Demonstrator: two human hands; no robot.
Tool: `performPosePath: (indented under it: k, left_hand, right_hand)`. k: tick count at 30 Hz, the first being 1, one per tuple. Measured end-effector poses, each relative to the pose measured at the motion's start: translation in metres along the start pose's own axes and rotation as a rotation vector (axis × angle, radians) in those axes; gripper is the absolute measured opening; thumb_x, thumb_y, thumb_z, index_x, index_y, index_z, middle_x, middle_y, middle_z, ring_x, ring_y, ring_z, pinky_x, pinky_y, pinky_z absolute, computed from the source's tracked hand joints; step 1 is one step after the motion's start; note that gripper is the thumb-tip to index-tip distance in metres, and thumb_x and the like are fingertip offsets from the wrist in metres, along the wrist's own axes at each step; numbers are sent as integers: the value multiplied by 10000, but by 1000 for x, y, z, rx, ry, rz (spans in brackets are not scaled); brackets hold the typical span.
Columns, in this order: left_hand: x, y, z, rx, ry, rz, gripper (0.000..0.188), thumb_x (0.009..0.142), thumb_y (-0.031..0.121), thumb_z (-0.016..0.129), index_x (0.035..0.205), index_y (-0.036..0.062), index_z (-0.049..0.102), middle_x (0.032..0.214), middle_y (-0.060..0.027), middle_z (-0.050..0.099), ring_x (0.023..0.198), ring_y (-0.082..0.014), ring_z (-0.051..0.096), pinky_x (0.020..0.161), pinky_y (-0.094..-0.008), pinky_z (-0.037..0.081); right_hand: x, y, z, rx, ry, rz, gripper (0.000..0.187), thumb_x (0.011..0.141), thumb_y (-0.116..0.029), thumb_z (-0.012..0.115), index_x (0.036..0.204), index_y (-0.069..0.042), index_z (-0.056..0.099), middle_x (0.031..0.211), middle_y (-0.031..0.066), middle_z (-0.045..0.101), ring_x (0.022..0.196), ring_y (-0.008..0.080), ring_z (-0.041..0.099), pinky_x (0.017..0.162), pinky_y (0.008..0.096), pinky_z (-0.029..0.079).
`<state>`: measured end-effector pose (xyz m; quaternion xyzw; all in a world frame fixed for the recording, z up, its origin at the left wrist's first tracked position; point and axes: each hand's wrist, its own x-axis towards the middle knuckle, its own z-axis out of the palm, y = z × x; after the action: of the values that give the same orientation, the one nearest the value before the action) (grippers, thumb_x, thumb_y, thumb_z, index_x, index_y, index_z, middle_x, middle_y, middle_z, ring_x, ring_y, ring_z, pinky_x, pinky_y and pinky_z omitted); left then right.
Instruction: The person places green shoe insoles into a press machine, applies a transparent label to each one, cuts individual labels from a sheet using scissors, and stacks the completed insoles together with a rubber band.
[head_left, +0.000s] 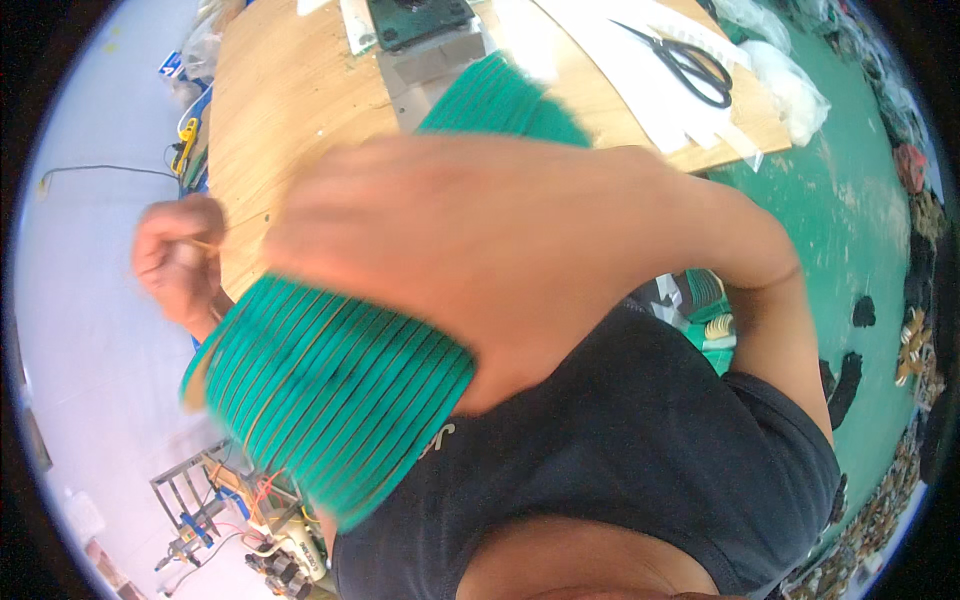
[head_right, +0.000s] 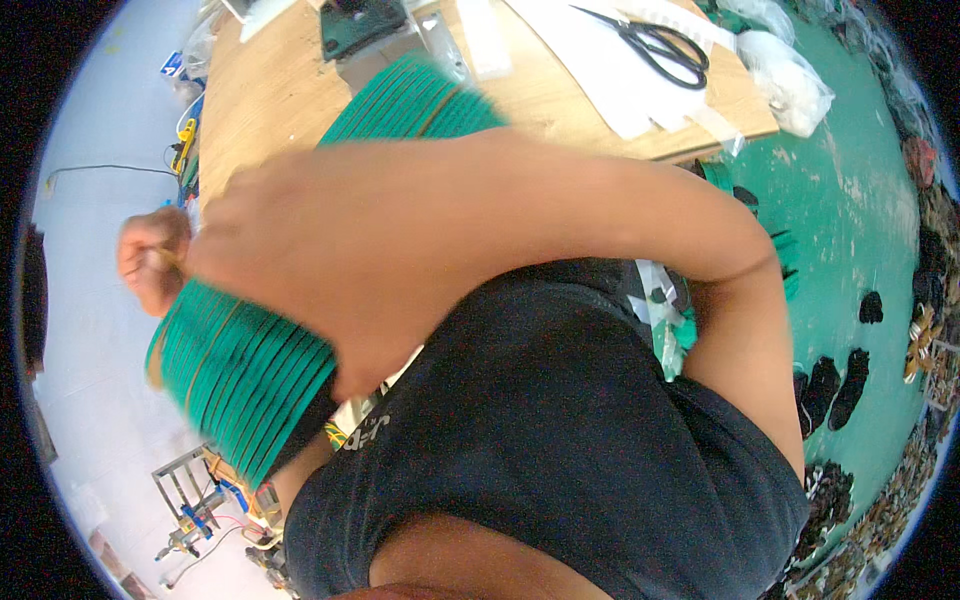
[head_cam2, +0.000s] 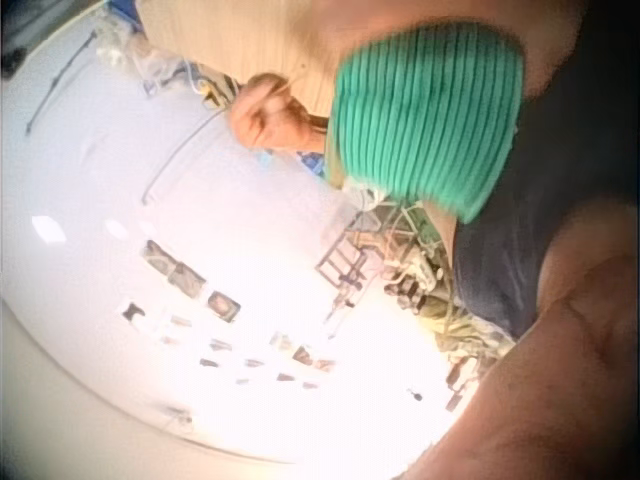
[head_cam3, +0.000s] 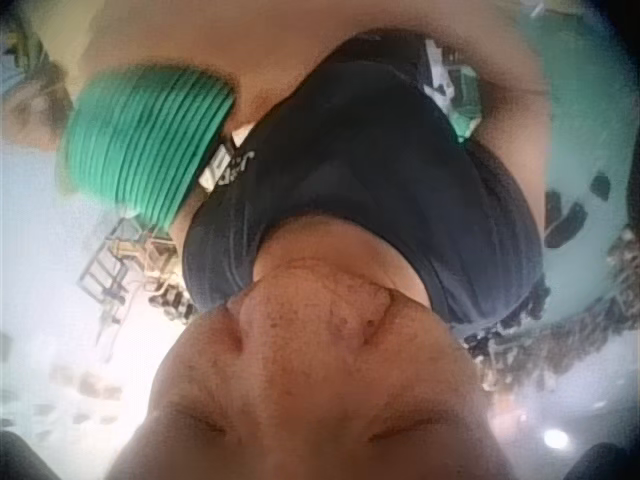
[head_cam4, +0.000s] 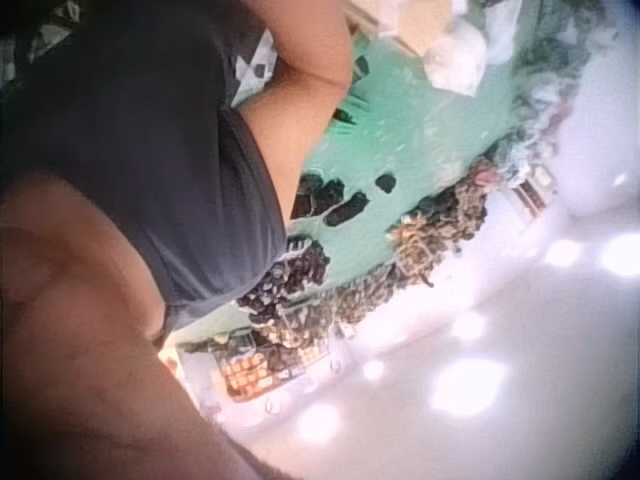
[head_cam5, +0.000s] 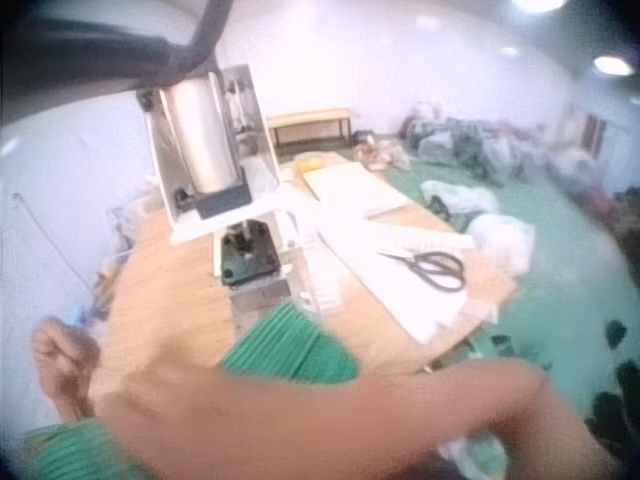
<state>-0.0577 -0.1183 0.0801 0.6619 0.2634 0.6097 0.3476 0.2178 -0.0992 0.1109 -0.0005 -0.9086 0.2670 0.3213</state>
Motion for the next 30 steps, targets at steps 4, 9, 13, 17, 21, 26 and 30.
performPosePath:
  k: [4, 9, 13, 17, 21, 26, 30]
  left_hand:
    - [12, 3, -13, 544, -427, -59, 86, 763, 36, 637, 797, -42, 633, 768, -87, 627, 563, -100, 496, 524, -219, 380]
    - [18, 12, 24, 24, -81, 52, 118, 851, 49, 563, 872, -59, 605, 779, -106, 620, 483, -65, 431, 460, -211, 350]
    - [20, 20, 82, 56, -216, 236, 145, 827, 56, 567, 878, -74, 609, 682, -109, 610, 470, -96, 470, 417, -246, 362]
    - [33, 22, 129, 223, -576, 476, 144, 757, 39, 627, 894, -6, 638, 603, -60, 582, 449, -189, 486, 416, -294, 361]
    - [16, 12, 165, 373, -599, 349, 167, 747, 94, 652, 887, 4, 636, 612, -44, 563, 486, -197, 492, 449, -300, 367]
    - [-19, -56, 178, 339, -443, 25, 515, 677, 144, 734, 1134, 7, 539, 974, -112, 570, 838, -223, 555, 744, -335, 429]
    - [-2, -66, 218, -18, -3, 124, 807, 574, 231, 819, 1241, -7, 431, 1276, -150, 411, 1192, -256, 393, 1010, -388, 292]
  right_hand:
    - [-34, -3, -22, -327, 28, 165, 753, 486, -221, 791, 1126, 12, 470, 1090, 190, 527, 1079, 358, 490, 922, 410, 396]
    - [-64, -12, -34, -355, 149, 544, 864, 507, -203, 822, 1246, 8, 427, 1147, 192, 520, 1097, 335, 504, 943, 359, 388]
    - [-84, -3, -39, -453, 356, 620, 859, 514, -234, 843, 1230, 25, 447, 1156, 189, 535, 1089, 292, 519, 953, 340, 372]
    - [-93, -1, -42, -429, 547, 656, 850, 524, -243, 852, 1221, 47, 461, 1127, 182, 561, 1072, 266, 530, 950, 338, 380]
    - [-99, -8, -47, -246, 870, 560, 752, 536, -309, 860, 1116, 39, 531, 982, 139, 612, 911, 218, 592, 823, 311, 454]
    - [-104, -14, -65, -70, 1086, 401, 515, 622, -180, 783, 1055, -12, 561, 905, 80, 644, 781, 151, 630, 726, 273, 506]
    - [-106, -14, -58, 102, 1114, 435, 586, 606, -209, 797, 1101, -10, 556, 941, 83, 645, 825, 162, 629, 762, 281, 502]
